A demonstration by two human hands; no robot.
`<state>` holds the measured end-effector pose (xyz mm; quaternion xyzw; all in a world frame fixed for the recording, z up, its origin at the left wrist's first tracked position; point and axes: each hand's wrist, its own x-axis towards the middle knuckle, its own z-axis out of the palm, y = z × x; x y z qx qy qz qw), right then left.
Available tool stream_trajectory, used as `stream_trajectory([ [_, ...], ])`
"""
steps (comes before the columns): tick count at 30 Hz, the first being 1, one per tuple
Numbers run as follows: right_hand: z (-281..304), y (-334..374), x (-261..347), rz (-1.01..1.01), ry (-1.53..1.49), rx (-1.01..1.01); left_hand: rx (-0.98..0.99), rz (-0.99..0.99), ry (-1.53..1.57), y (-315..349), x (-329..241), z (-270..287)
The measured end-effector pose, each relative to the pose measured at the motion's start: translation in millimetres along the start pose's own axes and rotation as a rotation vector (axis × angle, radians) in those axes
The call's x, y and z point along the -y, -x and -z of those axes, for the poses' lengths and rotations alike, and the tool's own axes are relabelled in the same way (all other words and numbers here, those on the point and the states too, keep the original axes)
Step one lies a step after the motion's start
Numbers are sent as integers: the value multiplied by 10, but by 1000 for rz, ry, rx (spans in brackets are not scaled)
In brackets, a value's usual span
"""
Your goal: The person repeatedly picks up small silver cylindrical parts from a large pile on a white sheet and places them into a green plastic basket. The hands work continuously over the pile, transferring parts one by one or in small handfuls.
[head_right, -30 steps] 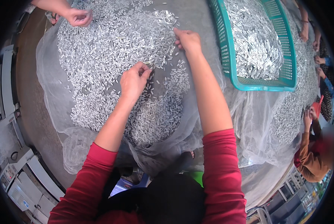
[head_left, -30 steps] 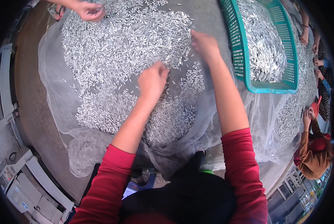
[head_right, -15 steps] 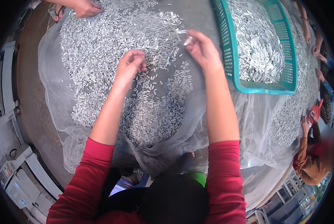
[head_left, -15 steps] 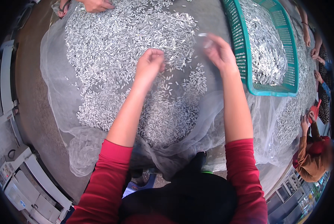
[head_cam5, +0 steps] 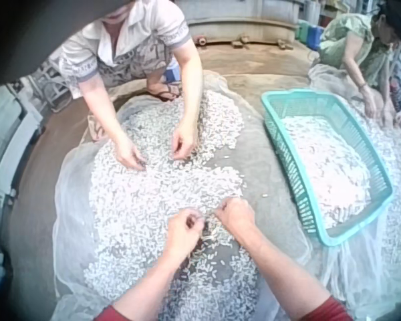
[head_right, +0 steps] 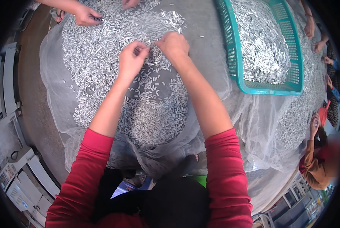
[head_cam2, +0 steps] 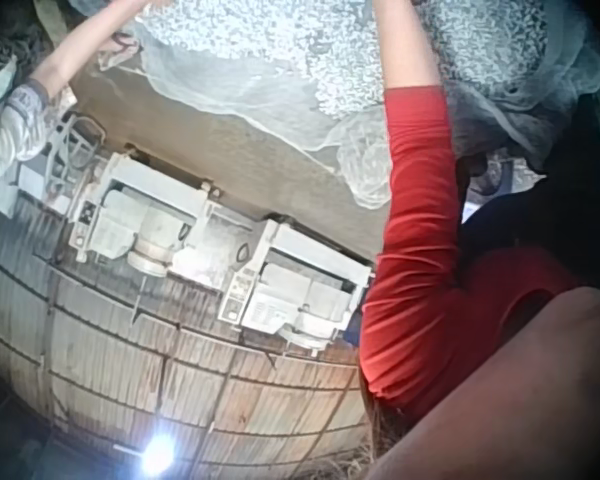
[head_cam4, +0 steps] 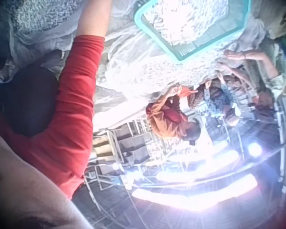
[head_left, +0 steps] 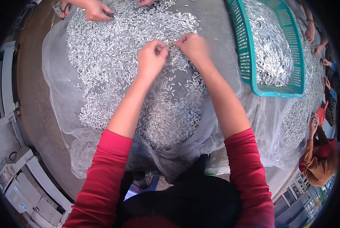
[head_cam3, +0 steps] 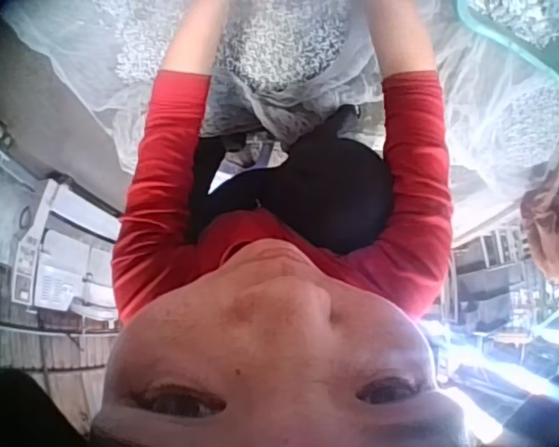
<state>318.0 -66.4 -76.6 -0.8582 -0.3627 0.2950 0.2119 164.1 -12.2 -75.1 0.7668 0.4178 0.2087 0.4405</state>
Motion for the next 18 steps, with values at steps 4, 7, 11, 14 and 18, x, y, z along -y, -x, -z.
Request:
stream_trajectory([
  [4, 159, 64, -117, -116, -761, 245, 47, 437, 764, -12, 72, 227],
  [7, 228, 119, -219, -65, -1225, 369, 28, 360, 708, -74, 81, 263],
  [11, 78, 76, -42, 136, -713, 146, -185, 129, -26, -158, 52, 134],
  [14, -110, 64, 183, 94, -162, -42, -253, -19, -287, -193, 70, 72],
  [18, -161, 72, 219, 66, -345, 10, -211, -58, -318, -214, 127, 98],
])
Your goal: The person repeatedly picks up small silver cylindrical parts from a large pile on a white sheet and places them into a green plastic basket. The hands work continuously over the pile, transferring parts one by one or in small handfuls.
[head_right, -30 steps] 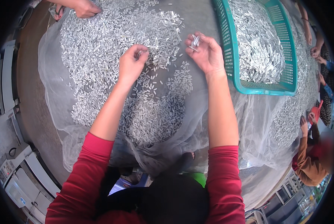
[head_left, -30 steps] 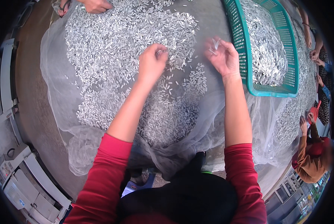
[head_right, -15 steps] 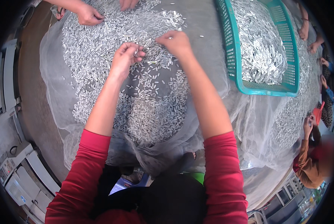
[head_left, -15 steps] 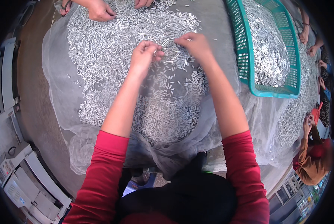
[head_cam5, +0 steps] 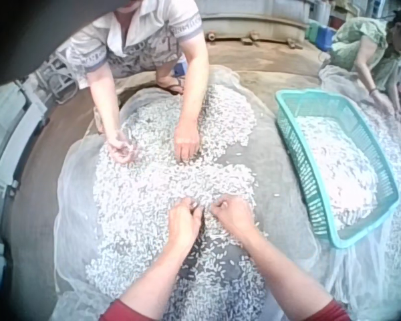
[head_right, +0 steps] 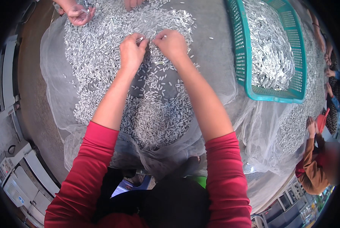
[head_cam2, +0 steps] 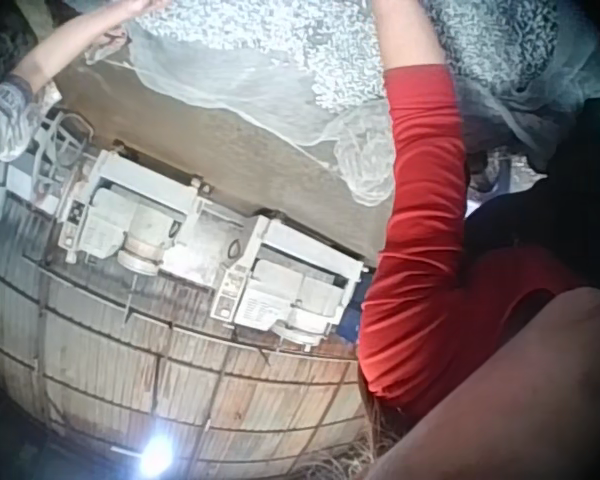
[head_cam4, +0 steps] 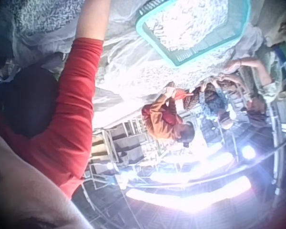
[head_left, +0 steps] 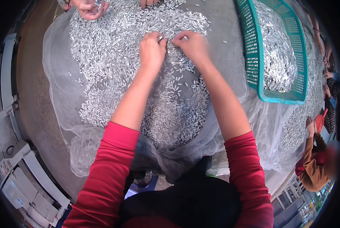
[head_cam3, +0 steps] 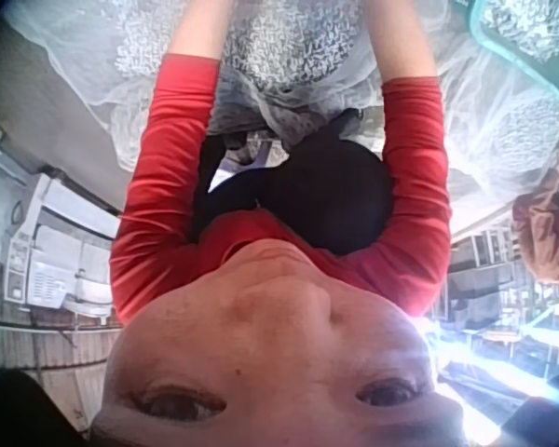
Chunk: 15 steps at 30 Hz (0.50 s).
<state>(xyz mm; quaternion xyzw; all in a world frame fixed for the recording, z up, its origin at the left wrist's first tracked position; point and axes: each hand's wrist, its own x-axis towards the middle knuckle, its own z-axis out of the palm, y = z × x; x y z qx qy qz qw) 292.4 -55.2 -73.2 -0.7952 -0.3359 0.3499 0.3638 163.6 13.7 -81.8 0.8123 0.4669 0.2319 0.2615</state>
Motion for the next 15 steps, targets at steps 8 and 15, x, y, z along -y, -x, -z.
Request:
stream_trajectory([
  [8, 236, -274, -24, -36, -593, 213, 301, 580, 1122, -82, 134, 323],
  [15, 51, -390, 170, 537, 489, -182, 200, 443, 830, -491, 102, 237],
])
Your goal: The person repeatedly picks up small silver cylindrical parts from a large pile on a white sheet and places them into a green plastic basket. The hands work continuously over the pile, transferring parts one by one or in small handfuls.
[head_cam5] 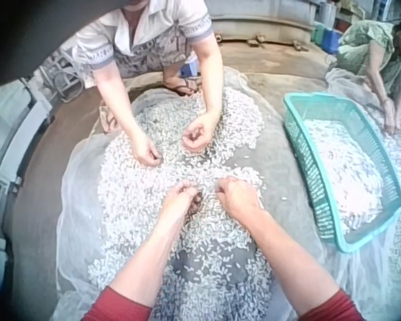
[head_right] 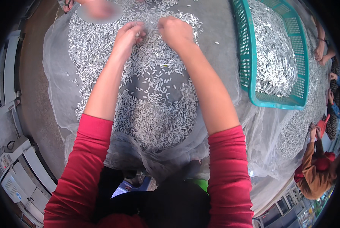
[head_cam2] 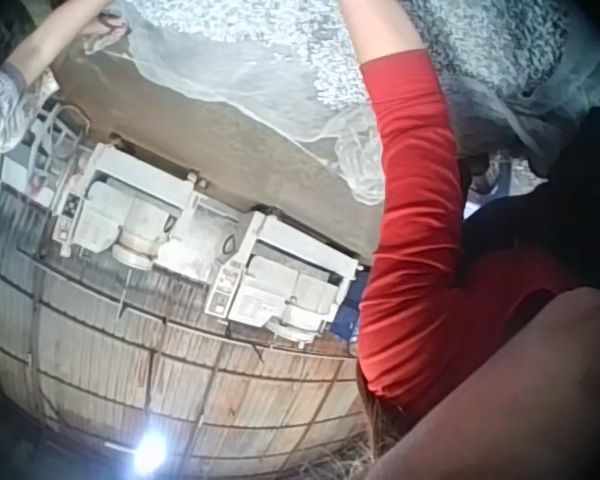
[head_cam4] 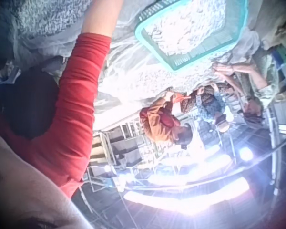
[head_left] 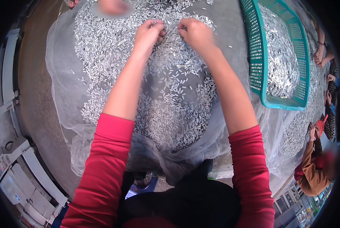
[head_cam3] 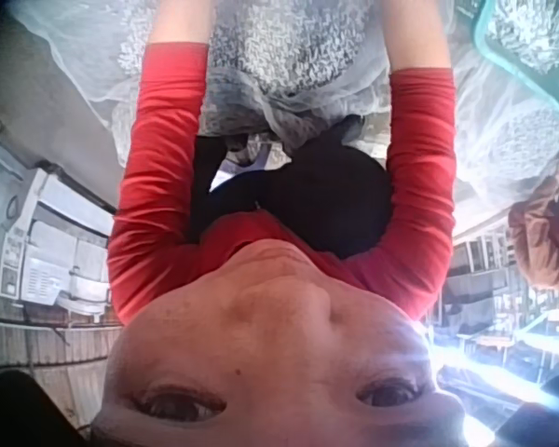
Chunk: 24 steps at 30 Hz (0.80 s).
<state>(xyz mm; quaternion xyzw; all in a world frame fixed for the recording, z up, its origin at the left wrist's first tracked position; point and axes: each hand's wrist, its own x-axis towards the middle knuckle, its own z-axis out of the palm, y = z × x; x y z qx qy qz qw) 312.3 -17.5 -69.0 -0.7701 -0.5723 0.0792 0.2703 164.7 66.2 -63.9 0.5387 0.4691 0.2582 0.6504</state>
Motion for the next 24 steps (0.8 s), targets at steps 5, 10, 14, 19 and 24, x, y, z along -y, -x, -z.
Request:
stream_trajectory([
  [5, 238, 144, -223, -353, -558, 194, -55, -235, -672, -230, -11, -142],
  [10, 149, 153, -172, -255, -286, 122, 63, -273, -907, -366, -2, -166],
  [14, -52, 104, -46, -55, 40, 20, 107, -260, -808, -325, -4, -19],
  [19, 63, 127, -146, -418, -704, 228, 226, 82, 186, -36, -24, 449],
  [24, 189, 110, -33, -561, -1251, 323, 394, 193, 887, 165, 61, 721],
])
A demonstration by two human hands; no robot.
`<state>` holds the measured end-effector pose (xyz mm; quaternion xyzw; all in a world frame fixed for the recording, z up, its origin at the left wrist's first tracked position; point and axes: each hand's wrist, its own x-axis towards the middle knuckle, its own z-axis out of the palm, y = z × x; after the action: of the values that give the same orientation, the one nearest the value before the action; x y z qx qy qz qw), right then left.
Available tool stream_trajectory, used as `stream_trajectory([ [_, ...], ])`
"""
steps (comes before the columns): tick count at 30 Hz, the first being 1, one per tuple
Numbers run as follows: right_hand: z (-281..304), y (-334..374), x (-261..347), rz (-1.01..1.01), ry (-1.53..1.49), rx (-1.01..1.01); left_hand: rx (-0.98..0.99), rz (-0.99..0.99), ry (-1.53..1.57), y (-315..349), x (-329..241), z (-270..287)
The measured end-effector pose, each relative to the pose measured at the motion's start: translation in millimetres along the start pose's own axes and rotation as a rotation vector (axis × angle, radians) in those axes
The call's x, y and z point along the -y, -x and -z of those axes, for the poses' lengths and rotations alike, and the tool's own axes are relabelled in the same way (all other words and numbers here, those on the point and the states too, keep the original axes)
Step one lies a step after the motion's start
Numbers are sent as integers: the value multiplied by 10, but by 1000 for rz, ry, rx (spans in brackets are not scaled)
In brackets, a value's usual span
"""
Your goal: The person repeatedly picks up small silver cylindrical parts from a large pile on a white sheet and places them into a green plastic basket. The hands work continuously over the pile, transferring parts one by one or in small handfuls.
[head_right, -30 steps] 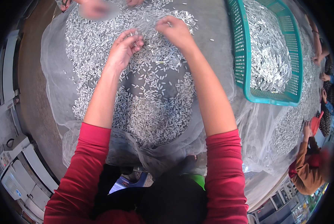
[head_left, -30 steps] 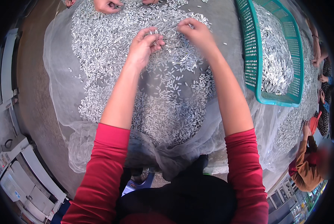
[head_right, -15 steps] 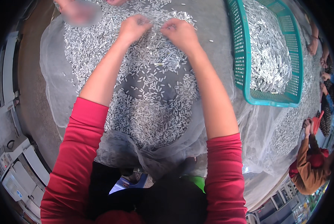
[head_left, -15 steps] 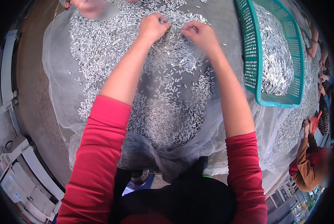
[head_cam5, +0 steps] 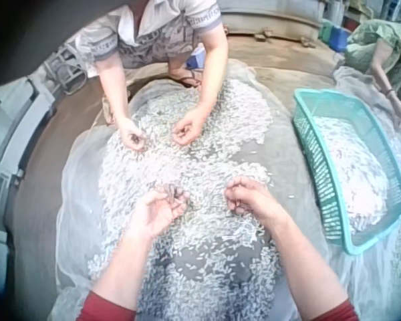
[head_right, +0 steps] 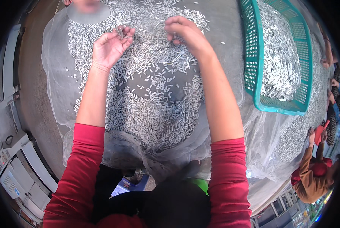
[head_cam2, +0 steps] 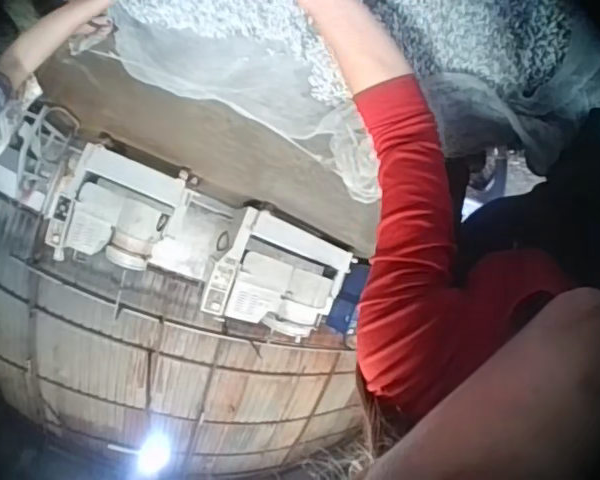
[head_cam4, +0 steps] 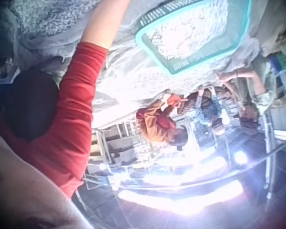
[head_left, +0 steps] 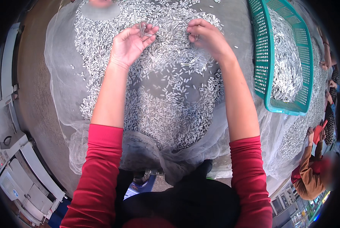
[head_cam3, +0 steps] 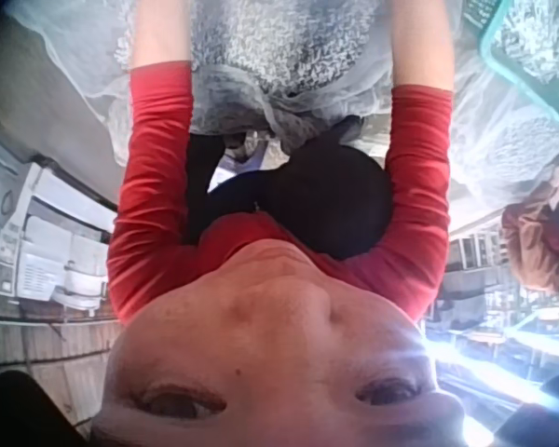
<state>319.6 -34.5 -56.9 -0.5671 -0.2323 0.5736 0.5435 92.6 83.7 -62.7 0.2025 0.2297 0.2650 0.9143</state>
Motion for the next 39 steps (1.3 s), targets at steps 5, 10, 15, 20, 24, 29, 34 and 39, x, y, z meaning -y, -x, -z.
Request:
stream_trajectory([
  [5, -452, -189, -8, 118, 1139, -237, -196, -33, -396, -100, 106, -80],
  [10, -600, -266, -27, 63, 1353, -280, -350, -287, -1497, -412, 337, -211],
  [15, -563, -260, -95, 141, 1371, -343, -362, -263, -1345, -423, 351, -280],
  [20, -458, -248, -163, 252, 1353, -262, -213, -48, -504, -185, 40, -200],
  [24, -251, -197, -33, 97, 345, -149, -281, -94, -727, -232, 46, -104],
  [29, -14, -191, 78, 7, -18, 49, -423, -307, -1609, -500, 182, -42],
  [34, -237, -435, -60, 277, 1103, -231, -364, -317, -1783, -548, 169, -98],
  [39, -247, -375, -27, 307, 1267, -184, -217, -41, -969, -230, -9, -142],
])
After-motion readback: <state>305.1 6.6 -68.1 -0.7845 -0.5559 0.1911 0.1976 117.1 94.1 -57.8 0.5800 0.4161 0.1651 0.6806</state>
